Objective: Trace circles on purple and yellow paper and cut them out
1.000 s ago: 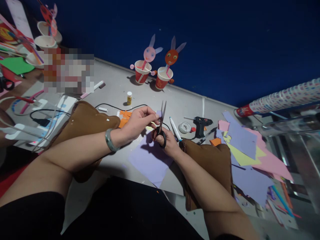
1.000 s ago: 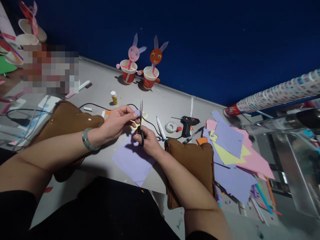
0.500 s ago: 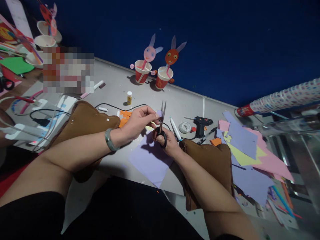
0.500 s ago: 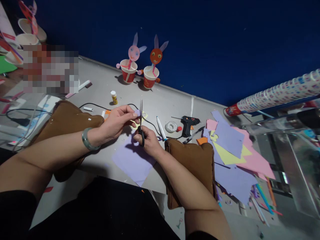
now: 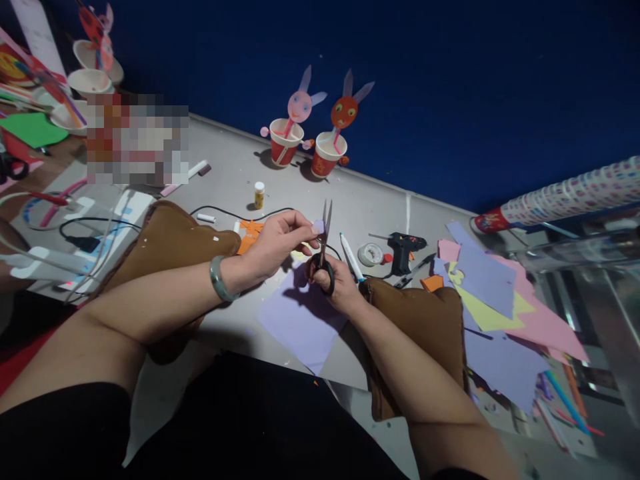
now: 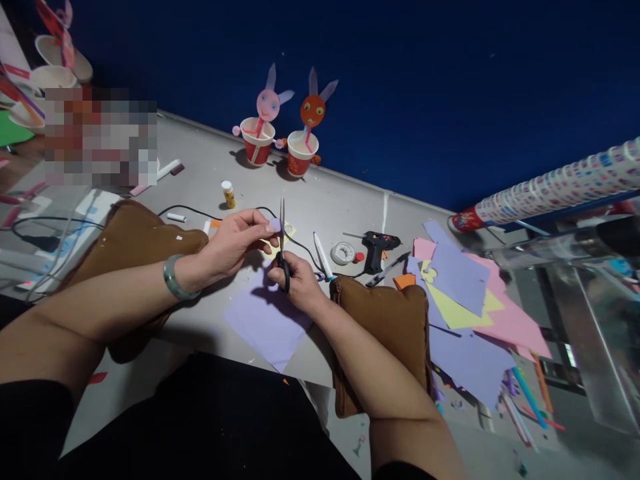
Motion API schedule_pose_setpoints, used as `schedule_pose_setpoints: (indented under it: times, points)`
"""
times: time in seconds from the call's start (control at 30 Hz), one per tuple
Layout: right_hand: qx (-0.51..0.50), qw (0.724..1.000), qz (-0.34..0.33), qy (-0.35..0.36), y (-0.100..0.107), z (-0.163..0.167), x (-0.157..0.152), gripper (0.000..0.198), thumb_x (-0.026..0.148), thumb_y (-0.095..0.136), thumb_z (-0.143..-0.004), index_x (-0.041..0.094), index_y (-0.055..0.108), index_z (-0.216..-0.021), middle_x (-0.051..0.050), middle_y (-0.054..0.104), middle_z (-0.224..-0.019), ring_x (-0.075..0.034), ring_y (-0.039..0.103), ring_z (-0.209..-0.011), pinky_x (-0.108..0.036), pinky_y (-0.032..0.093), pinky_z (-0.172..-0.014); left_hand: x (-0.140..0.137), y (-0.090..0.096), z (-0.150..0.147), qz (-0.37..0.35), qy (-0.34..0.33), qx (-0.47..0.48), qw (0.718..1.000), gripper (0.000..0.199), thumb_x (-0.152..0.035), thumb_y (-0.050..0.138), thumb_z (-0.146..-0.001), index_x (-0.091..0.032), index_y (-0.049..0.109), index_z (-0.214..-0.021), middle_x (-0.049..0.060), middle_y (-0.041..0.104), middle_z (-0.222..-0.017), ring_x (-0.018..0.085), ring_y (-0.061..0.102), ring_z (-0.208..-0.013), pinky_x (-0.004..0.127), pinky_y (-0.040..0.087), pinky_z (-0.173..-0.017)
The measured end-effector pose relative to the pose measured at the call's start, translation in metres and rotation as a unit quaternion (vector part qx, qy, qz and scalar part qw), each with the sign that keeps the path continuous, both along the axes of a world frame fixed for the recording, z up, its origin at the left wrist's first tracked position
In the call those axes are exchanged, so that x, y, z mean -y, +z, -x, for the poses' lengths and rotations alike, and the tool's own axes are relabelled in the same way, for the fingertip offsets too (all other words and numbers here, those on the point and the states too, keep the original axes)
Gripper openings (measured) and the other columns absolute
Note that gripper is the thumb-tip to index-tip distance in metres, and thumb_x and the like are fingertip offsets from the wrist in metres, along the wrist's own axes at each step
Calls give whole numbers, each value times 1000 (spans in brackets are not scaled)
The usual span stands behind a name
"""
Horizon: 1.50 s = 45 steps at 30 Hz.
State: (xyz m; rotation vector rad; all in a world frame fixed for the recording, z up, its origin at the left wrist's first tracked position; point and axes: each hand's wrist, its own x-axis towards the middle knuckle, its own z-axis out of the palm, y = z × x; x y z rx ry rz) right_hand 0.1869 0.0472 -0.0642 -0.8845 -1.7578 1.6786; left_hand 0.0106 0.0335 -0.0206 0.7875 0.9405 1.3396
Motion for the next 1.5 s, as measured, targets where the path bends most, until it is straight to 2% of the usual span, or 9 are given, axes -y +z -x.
schedule_pose_setpoints:
  times: [0.73, 1.5]
  points:
    - [10, 1000, 1, -1, 4, 0, 0, 66, 85, 70, -71, 21, 55, -71, 1, 54, -65, -14, 48, -63, -30, 39, -60, 1, 1, 2, -3, 1, -12, 1000, 26, -31, 81, -75, -19, 58, -73, -1, 67, -67, 10, 66, -65, 22, 53, -61]
    - [23, 1000, -5, 3, 7, -1, -2, 66, 84, 71, -70, 20, 55, -69, 2, 54, -64, -12, 46, -60, -29, 39, -59, -3, 4, 4, -7, 15, -7, 1000, 23, -26, 79, -74, -18, 57, -73, -3, 65, -67, 9, 67, -64, 19, 53, -57]
